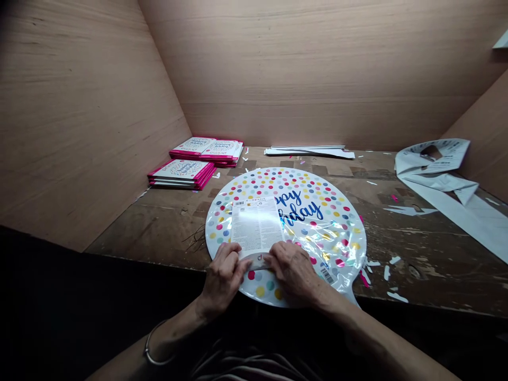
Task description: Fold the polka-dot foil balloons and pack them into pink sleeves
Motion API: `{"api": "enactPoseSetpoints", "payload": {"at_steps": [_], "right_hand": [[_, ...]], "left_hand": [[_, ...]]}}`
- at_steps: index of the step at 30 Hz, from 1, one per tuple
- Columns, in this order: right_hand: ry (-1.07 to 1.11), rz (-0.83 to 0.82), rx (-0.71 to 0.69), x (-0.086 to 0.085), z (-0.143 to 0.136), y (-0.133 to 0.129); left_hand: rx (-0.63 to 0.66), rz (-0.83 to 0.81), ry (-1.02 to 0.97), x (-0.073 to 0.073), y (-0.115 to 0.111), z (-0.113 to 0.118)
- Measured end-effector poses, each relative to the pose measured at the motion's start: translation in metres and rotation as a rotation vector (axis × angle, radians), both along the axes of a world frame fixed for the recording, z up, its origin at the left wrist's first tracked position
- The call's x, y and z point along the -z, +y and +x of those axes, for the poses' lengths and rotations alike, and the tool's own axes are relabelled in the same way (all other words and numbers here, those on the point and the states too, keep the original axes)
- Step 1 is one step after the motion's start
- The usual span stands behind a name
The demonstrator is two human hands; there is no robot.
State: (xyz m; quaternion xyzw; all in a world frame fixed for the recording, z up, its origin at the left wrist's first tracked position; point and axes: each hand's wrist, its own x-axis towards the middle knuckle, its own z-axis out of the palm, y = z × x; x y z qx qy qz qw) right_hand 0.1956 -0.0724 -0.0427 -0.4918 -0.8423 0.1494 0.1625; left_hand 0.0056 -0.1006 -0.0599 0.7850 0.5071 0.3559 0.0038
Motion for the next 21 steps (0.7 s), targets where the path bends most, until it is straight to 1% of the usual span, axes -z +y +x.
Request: {"api": "enactPoseSetpoints", "payload": {"at_steps": [2,3,4,6,8,10,12,14,16,18,20,21], "right_hand": [[-0.054,0.029,0.101,-0.003,-0.007,0.002],[-0.083,0.066,0.116,-0.004,-0.01,0.003],[-0.11,0.112,0.109,-0.005,-0.012,0.003],[-0.152,0.179,0.035,-0.005,-0.014,0.003],[-0.154,0.197,-0.08,-0.003,-0.013,-0.001],[-0.138,0.232,-0.165,0.001,-0.009,-0.007],[-0.117,0.304,-0.223,0.006,-0.004,-0.017],[-0.119,0.379,-0.289,0.011,0.0,-0.028],[-0.131,0.433,-0.357,0.016,0.002,-0.04],[-0.156,0.476,-0.396,0.019,0.001,-0.05],[-0.159,0.51,-0.405,0.019,0.0,-0.056],[-0.148,0.514,-0.405,0.016,0.0,-0.056]], "left_hand": [[-0.052,-0.026,0.084,-0.001,0.004,0.004],[-0.061,-0.028,0.133,-0.002,0.006,0.005],[-0.066,-0.017,0.175,-0.001,0.007,0.007],[-0.053,0.011,0.225,0.0,0.008,0.007],[0.015,0.031,0.221,0.002,0.004,0.005],[0.124,0.035,0.196,0.003,-0.005,0.0],[0.23,0.039,0.193,0.002,-0.019,-0.008],[0.325,0.066,0.246,0.001,-0.035,-0.017],[0.386,0.142,0.324,0.002,-0.048,-0.026],[0.44,0.245,0.383,0.001,-0.053,-0.034],[0.464,0.339,0.359,-0.006,-0.052,-0.037],[0.468,0.364,0.322,-0.013,-0.048,-0.037]]}}
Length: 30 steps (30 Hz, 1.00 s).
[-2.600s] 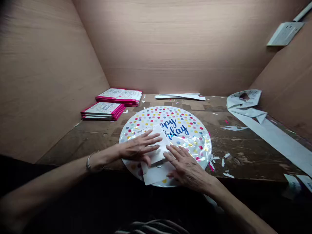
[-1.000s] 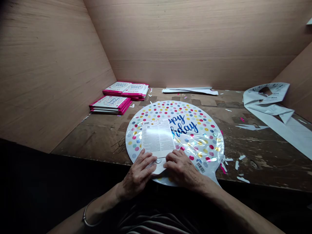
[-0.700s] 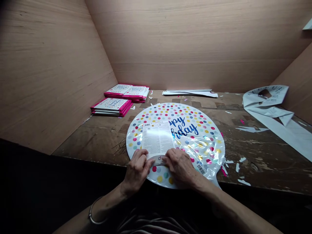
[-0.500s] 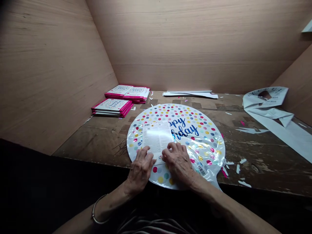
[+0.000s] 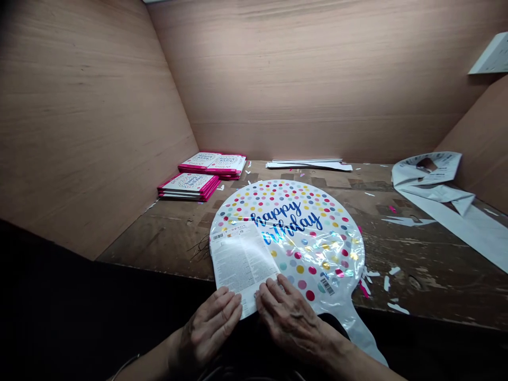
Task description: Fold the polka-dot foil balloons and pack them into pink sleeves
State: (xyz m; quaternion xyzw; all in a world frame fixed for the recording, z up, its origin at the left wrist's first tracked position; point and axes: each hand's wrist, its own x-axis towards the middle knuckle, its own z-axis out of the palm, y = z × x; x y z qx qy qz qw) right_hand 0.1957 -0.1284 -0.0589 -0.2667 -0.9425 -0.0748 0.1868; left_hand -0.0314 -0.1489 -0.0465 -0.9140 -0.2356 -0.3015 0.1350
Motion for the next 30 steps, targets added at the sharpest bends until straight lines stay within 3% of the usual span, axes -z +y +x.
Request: {"api": "enactPoseSetpoints", "payload": {"at_steps": [3,7,10,13,15,17,22,26,30], "right_hand": [[0.117,0.017,0.008,-0.022,0.004,0.01],[0.37,0.12,0.031,-0.076,0.018,0.03],[0.46,0.037,0.11,-0.119,0.028,0.033],[0.474,-0.144,0.186,-0.15,0.036,0.022],[0.468,-0.225,0.218,-0.162,0.039,0.01],[0.427,-0.222,0.265,-0.168,0.041,-0.002],[0.296,-0.128,0.335,-0.165,0.043,-0.03],[0.175,-0.033,0.394,-0.154,0.038,-0.048],[0.123,-0.012,0.488,-0.146,0.026,-0.059]], "left_hand": [[0.036,-0.05,-0.178,-0.037,0.014,0.01],[0.06,-0.279,-0.486,-0.103,0.03,0.034],[-0.038,-0.584,-0.72,-0.143,0.041,0.047],[-0.023,-1.012,-0.813,-0.167,0.05,0.056],[0.028,-1.267,-0.802,-0.176,0.051,0.062],[0.024,-1.388,-0.797,-0.18,0.046,0.068],[-0.059,-1.37,-0.785,-0.179,0.022,0.085],[-0.076,-1.407,-0.755,-0.17,0.012,0.093],[-0.095,-1.345,-0.695,-0.161,0.003,0.095]]}}
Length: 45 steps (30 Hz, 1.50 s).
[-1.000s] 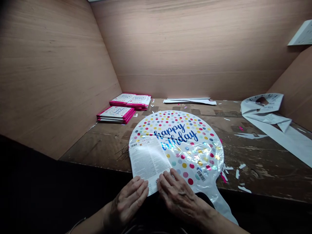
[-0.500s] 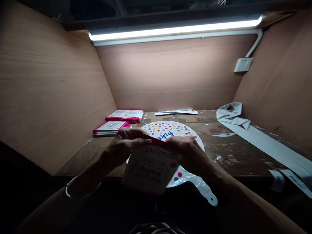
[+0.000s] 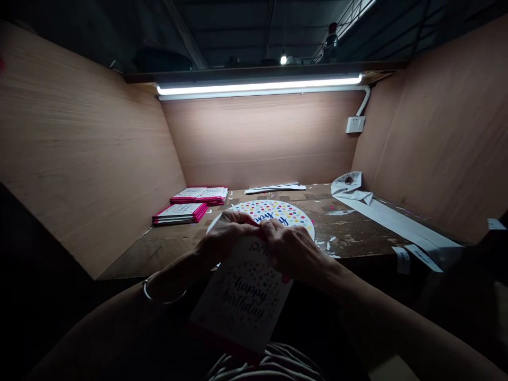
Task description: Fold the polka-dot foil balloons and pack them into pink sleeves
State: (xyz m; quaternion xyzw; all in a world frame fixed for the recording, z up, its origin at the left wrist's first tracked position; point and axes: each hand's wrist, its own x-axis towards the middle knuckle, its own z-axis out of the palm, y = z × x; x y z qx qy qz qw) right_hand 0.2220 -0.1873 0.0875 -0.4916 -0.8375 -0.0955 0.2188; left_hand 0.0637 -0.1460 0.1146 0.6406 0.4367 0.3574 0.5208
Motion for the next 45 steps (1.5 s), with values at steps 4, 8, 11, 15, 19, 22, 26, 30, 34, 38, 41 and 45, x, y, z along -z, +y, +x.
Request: {"api": "enactPoseSetpoints", "payload": {"at_steps": [4,8,11,15,19,22,26,30,34,38,41,45], "right_hand": [[0.125,-0.107,0.038,-0.001,-0.011,0.0],[0.533,-0.49,-0.137,-0.005,-0.002,0.005],[0.911,-0.892,-0.278,-0.005,0.016,0.009],[1.183,-1.123,-0.286,-0.004,0.027,0.017],[1.24,-1.171,-0.22,-0.012,0.015,0.025],[1.189,-1.155,-0.151,-0.011,0.004,0.044],[1.165,-1.22,-0.255,0.003,-0.01,0.085],[1.113,-1.285,-0.298,0.014,-0.031,0.124],[0.772,-1.131,-0.325,0.022,-0.049,0.156],[0.172,-0.622,-0.208,0.031,-0.043,0.185],[0.231,-0.559,-0.118,0.035,-0.027,0.197],[0.461,-0.745,-0.239,0.038,-0.018,0.194]], "left_hand": [[0.025,0.081,0.035,0.003,-0.009,-0.004],[0.063,0.021,0.021,0.006,-0.006,-0.011],[0.123,-0.073,-0.046,0.009,0.003,-0.014],[0.162,-0.145,-0.129,0.011,0.016,-0.015],[0.134,-0.154,-0.158,0.014,0.028,-0.022],[0.106,-0.153,-0.181,0.017,0.037,-0.033],[0.048,-0.165,-0.21,0.024,0.056,-0.052],[0.035,-0.246,-0.291,0.039,0.083,-0.07],[-0.021,-0.378,-0.327,0.058,0.113,-0.081],[-0.134,-0.429,-0.316,0.069,0.14,-0.082],[-0.167,-0.439,-0.291,0.073,0.153,-0.076],[-0.169,-0.421,-0.253,0.079,0.158,-0.062]]}}
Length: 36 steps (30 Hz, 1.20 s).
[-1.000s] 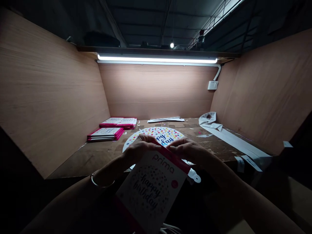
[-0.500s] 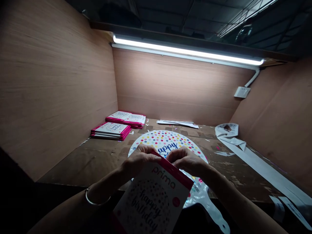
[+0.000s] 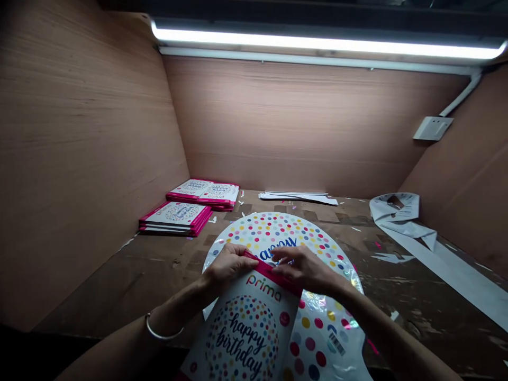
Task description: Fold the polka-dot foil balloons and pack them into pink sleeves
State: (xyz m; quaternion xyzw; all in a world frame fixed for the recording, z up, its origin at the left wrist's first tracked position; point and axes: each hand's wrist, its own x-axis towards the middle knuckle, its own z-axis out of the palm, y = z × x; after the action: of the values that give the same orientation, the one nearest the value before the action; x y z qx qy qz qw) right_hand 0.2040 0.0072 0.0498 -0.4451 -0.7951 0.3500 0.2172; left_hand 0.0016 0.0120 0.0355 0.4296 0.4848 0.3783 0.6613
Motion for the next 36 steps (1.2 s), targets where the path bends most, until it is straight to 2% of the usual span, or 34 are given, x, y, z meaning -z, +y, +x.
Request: {"api": "enactPoseSetpoints", "payload": {"at_steps": [3,6,8,10,11,14,16,19,23,27,29,34,36], "right_hand": [[-0.117,0.119,-0.055,0.004,-0.004,-0.007],[-0.274,0.264,-0.042,0.01,-0.005,-0.011],[-0.293,0.276,-0.013,0.013,-0.001,-0.01],[-0.175,0.151,0.028,0.013,0.007,-0.006],[-0.064,0.032,0.048,0.013,0.012,-0.003],[0.328,-0.449,0.055,0.013,0.031,0.006],[0.556,-0.697,0.034,0.016,0.041,0.011],[0.752,-0.83,0.017,0.023,0.048,0.015],[0.783,-0.883,-0.029,0.029,0.045,0.016],[0.796,-0.846,-0.008,0.028,0.04,0.014],[0.74,-0.758,0.022,0.028,0.037,0.013],[0.339,-0.221,0.07,0.04,0.037,0.009],[0.237,-0.135,0.07,0.046,0.038,0.007]], "left_hand": [[0.002,0.016,0.025,0.003,0.0,0.013],[0.006,-0.002,0.056,0.002,0.002,0.028],[0.024,-0.015,0.078,-0.001,0.003,0.037],[0.055,-0.007,0.113,-0.005,0.005,0.045],[0.067,0.0,0.13,-0.008,0.006,0.048],[0.081,-0.008,0.122,-0.017,0.008,0.055],[0.076,-0.037,0.08,-0.022,0.009,0.057],[0.065,-0.05,0.062,-0.026,0.008,0.058],[0.073,-0.034,0.087,-0.026,0.004,0.055],[0.099,-0.048,0.056,-0.026,0.002,0.053],[0.087,-0.055,0.034,-0.025,0.001,0.052],[0.009,-0.058,0.033,-0.009,-0.004,0.051],[-0.033,-0.074,0.02,0.0,-0.008,0.05]]}}
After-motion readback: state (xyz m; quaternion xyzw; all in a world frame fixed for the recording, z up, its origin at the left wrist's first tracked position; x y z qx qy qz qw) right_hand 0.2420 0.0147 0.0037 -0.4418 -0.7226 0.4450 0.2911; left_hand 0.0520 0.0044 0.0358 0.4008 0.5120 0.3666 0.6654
